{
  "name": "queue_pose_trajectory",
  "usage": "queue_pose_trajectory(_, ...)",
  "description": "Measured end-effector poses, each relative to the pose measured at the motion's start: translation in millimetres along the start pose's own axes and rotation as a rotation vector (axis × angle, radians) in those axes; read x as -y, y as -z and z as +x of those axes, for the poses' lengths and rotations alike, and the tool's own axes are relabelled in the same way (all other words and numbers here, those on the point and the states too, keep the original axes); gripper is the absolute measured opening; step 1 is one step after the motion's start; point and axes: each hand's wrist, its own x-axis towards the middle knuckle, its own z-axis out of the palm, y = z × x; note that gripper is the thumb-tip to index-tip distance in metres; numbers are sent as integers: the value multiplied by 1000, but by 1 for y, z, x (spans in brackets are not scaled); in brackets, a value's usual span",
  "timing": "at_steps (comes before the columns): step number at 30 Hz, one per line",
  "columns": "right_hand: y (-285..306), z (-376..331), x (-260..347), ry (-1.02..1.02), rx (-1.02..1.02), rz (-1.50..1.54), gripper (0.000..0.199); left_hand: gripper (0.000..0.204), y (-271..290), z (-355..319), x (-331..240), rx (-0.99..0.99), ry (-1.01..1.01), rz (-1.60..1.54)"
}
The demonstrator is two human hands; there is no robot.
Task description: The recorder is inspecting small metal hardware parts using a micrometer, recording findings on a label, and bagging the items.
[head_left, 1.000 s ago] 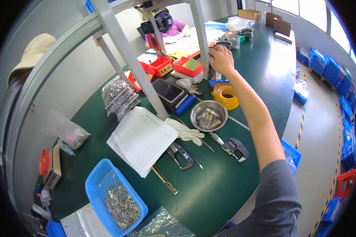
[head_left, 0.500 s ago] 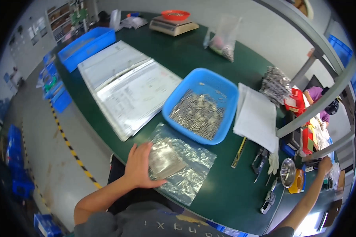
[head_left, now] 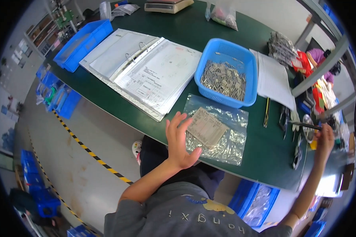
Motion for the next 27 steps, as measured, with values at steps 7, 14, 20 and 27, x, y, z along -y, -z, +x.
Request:
queue_pose_trajectory(7,-166,-155,35,-77,462,176,11,54,26,-7,-37,154,-302,-103)
queue_pose_trajectory(14,-211,-200,26,-183,812,291,18,12,46,-28,-34,360,-254,-197)
queue_pose_trajectory(20,-258,-195,36,-439,1215,218,31,5,70,-47,-22,453,-119,-168)
queue_pose_trajectory(27,-288,-167,40,-159,1553,156,24,22,88,-39,-8,491,22,-273)
